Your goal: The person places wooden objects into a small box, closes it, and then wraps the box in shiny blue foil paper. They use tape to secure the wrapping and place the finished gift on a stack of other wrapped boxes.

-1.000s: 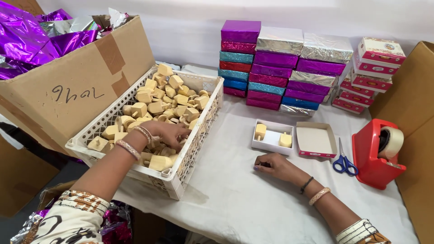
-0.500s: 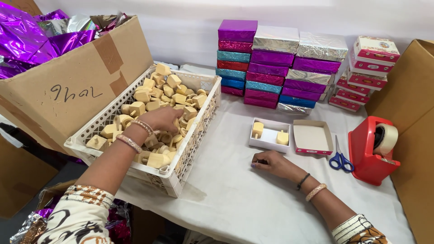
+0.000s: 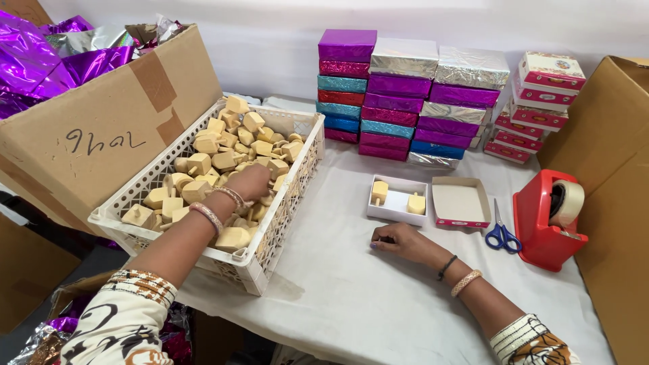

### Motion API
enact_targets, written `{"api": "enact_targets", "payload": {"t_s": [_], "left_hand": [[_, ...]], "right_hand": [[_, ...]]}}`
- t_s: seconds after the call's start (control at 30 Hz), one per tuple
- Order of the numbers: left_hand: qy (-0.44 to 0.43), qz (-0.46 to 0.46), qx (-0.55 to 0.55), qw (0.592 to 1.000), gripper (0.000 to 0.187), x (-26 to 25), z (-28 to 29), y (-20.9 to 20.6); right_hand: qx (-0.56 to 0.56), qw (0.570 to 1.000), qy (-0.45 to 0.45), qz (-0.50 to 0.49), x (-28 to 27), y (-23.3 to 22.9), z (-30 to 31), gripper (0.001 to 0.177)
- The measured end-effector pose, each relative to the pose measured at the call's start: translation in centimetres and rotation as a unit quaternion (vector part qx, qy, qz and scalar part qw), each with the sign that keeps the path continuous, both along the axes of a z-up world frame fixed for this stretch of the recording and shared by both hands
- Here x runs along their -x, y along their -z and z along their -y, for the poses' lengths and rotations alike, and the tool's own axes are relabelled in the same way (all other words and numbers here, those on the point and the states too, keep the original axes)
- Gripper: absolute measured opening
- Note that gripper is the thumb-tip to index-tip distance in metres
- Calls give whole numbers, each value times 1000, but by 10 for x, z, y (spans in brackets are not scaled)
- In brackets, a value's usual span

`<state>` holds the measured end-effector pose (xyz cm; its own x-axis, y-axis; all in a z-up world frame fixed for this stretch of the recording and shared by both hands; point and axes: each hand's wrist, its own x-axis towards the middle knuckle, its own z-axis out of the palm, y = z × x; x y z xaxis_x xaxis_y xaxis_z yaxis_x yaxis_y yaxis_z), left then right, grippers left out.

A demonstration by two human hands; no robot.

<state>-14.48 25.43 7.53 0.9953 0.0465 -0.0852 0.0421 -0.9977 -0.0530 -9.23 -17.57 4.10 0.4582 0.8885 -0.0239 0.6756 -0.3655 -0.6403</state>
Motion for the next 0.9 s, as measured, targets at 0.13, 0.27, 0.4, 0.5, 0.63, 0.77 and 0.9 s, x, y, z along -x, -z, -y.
{"api": "enact_targets", "payload": {"t_s": [0.13, 0.27, 0.4, 0.5, 0.63, 0.77, 0.9], "left_hand": [[-60, -35, 33, 997, 34, 5, 8, -39], [-76, -6, 15, 997, 21, 1, 40, -104], [58, 23, 6, 998, 20, -26, 120, -169], [104, 11, 84, 991, 13, -46, 196, -186], [203, 75, 0, 976, 28, -88, 279, -168], [255, 117, 35, 959, 31, -115, 324, -129], [260, 158, 142, 942, 24, -141, 325, -60]], "right_hand": [[-14, 1000, -10, -5, -7, 8, 2, 29], [-28, 999, -14, -29, -13, 16, 2, 27], [-48, 986, 47, -150, -26, 24, 2, 27], [-210, 940, 55, -263, -37, 13, 6, 34], [-392, 851, 76, -342, -40, -17, 18, 39], [-531, 763, 133, -343, -67, -13, 34, 30], [-574, 732, 173, -324, -103, 19, 47, 25]]}}
